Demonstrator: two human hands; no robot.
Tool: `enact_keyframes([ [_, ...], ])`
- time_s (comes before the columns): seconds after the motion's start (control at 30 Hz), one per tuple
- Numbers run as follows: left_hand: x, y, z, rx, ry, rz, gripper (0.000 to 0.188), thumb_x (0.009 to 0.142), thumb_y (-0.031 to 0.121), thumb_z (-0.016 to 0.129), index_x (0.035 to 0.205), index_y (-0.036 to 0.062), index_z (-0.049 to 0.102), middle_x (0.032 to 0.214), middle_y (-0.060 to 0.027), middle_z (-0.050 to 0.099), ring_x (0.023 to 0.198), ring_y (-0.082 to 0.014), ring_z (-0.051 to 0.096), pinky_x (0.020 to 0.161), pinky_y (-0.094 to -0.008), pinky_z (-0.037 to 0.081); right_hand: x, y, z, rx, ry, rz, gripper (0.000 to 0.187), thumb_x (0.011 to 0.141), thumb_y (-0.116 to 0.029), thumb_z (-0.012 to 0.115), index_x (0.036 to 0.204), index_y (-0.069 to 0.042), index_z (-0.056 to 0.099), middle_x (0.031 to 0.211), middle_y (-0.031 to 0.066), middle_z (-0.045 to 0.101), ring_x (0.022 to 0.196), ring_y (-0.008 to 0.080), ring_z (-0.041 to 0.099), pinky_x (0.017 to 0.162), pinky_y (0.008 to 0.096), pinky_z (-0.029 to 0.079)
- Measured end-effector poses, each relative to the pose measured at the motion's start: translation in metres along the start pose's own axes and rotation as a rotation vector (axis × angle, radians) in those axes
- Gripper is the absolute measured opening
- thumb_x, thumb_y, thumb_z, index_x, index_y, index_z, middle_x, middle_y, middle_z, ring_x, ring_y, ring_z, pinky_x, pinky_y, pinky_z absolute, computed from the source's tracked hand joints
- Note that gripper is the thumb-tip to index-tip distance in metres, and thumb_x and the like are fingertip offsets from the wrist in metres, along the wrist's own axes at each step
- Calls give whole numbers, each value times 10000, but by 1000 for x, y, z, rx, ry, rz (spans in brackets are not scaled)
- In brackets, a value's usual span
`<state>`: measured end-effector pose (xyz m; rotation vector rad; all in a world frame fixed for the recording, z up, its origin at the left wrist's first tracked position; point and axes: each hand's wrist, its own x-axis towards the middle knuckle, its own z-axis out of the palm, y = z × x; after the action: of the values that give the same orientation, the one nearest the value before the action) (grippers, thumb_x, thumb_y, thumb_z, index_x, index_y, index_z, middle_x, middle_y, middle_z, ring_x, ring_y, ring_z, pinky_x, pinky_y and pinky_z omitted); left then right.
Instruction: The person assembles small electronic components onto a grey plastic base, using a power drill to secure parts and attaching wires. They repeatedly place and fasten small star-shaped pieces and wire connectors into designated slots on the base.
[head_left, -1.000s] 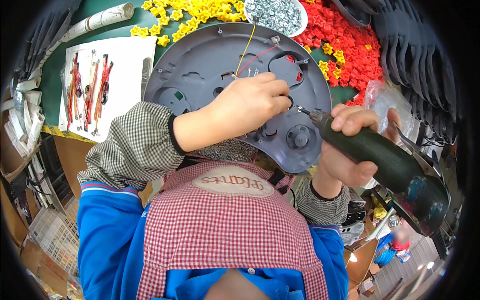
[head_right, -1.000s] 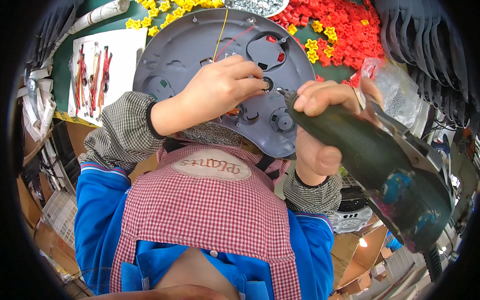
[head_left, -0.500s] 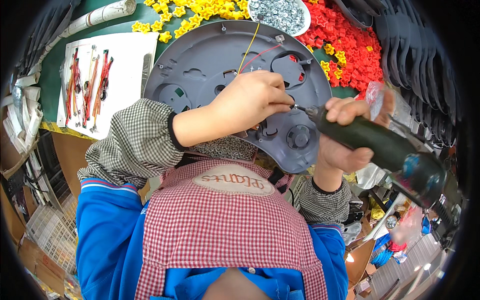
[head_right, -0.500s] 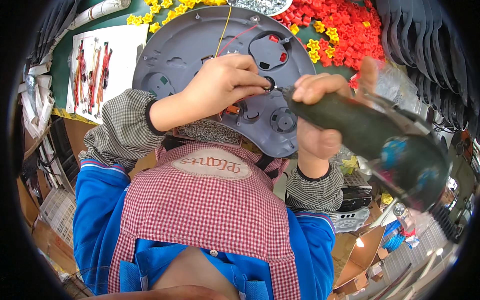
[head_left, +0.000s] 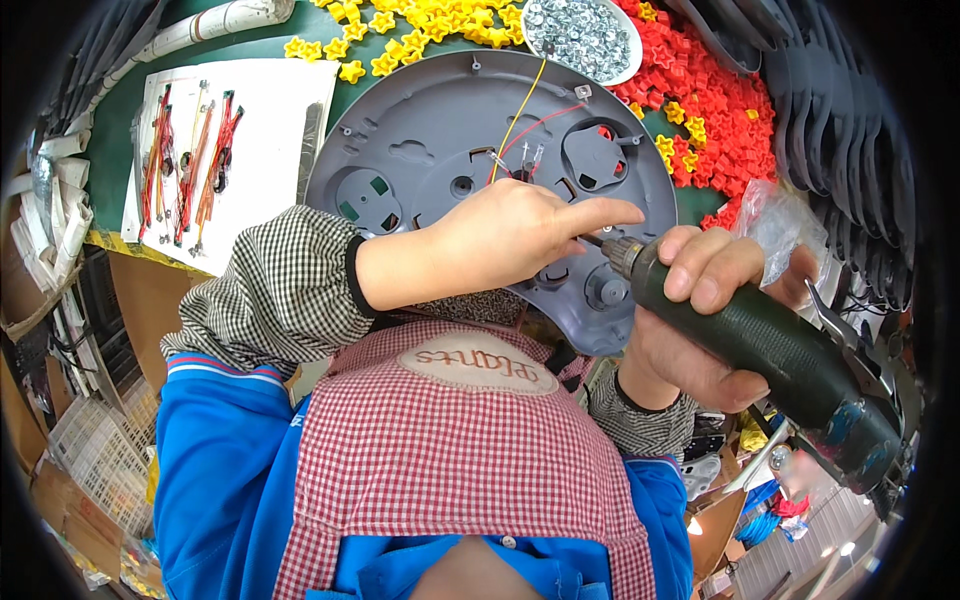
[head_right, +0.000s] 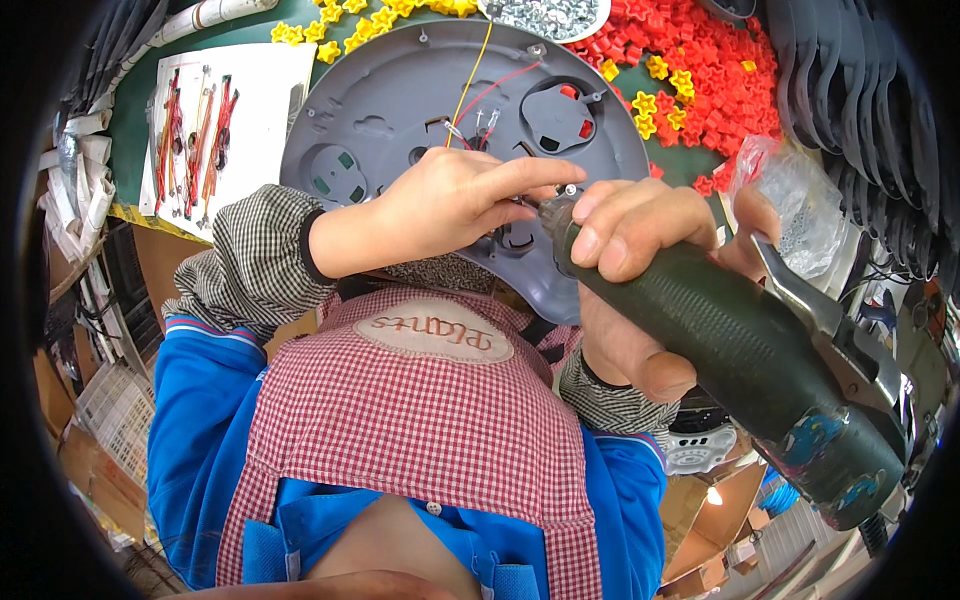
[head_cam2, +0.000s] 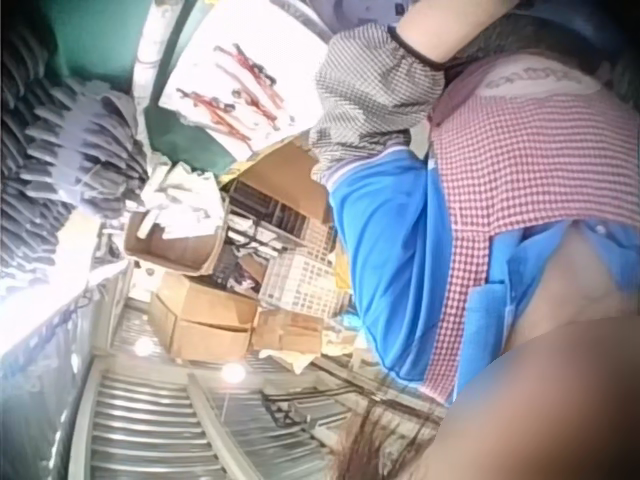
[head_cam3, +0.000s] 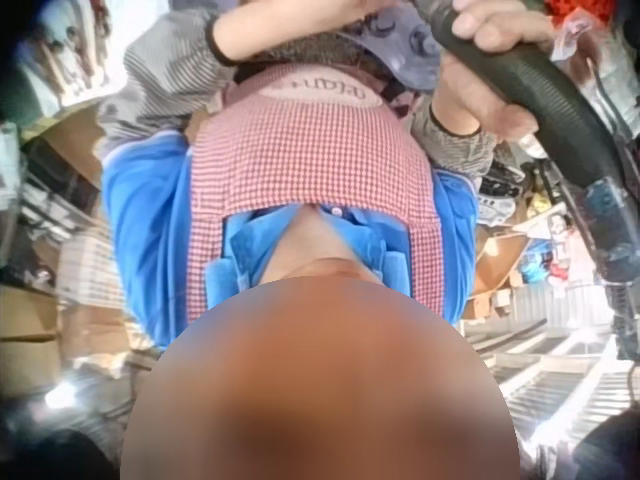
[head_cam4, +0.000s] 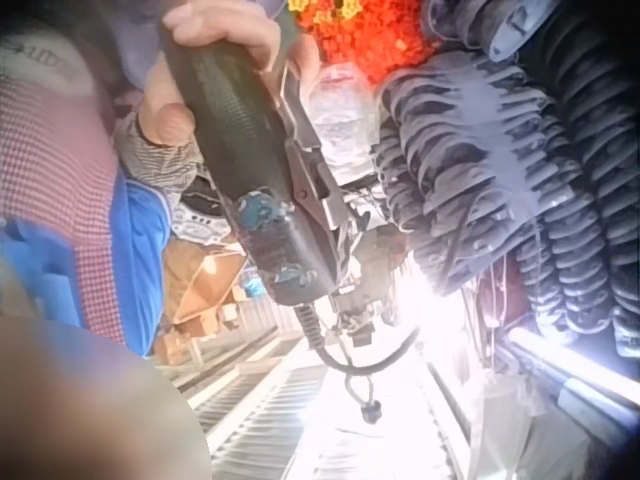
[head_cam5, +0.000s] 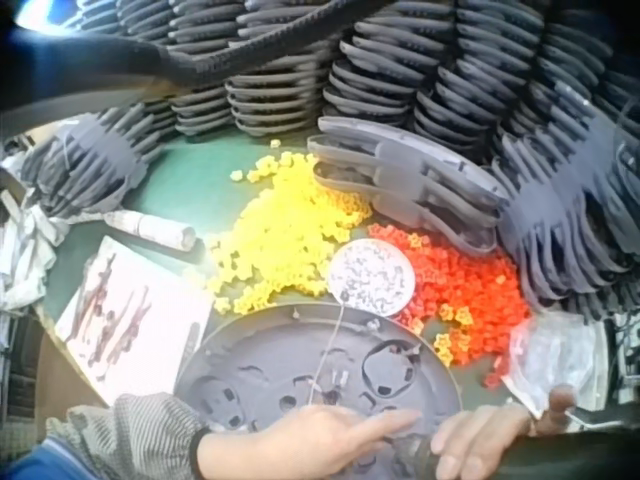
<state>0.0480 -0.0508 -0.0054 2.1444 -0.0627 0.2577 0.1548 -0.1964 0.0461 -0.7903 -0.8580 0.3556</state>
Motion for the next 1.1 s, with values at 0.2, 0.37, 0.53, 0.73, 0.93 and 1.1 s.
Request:
enact_keyframes([
  [0.2, -2, -2, -2, 75, 48, 46, 487, 799, 142, 720, 1259, 200, 570, 680, -85, 652, 657, -284, 676, 584, -399, 548, 2, 0, 1, 74, -11, 14, 997, 827, -637, 674, 1526, -98, 210, 900, 93, 589, 784, 237, 598, 790, 432, 475],
  [0.37, -1, -7, -1, 41, 95, 59, 489, 776, 146, 737, 1245, 214, 615, 671, -62, 657, 632, -251, 675, 564, -378, 549, 1, -1, 1, 53, -10, -2, 985, 837, -634, 664, 1529, -99, 210, 912, 92, 589, 785, 233, 595, 791, 424, 474],
  [0.53, -1, -8, 1, 106, 103, 84, 489, 782, 140, 718, 1254, 230, 627, 645, -49, 642, 604, -236, 666, 544, -367, 546, 1, 4, 2, 62, -31, -11, 995, 829, -638, 670, 1526, -93, 213, 900, 95, 586, 778, 234, 593, 783, 425, 477],
  [0.73, -4, -7, -1, 228, 122, 99, 508, 775, 106, 643, 1261, 253, 635, 616, -12, 618, 588, -207, 649, 514, -349, 528, -1, 2, 7, -7, 11, -10, 946, 844, -650, 635, 1512, -100, 255, 881, 78, 569, 772, 216, 573, 777, 413, 466],
  [0.93, -4, -10, 1, 207, 128, 124, 551, 764, 86, 631, 1289, 255, 622, 617, -10, 616, 582, -215, 642, 515, -349, 528, 0, 5, 5, 4, -3, -29, 976, 849, -653, 634, 1521, -84, 214, 879, 99, 580, 763, 241, 586, 762, 422, 479],
  [1.1, -2, -1, -7, 167, 36, 61, 554, 754, 92, 670, 1295, 197, 607, 780, -46, 666, 768, -229, 671, 661, -364, 560, -1, 9, 7, -32, 37, -46, 998, 833, -670, 640, 1504, -64, 217, 865, 101, 583, 755, 238, 589, 743, 418, 482],
])
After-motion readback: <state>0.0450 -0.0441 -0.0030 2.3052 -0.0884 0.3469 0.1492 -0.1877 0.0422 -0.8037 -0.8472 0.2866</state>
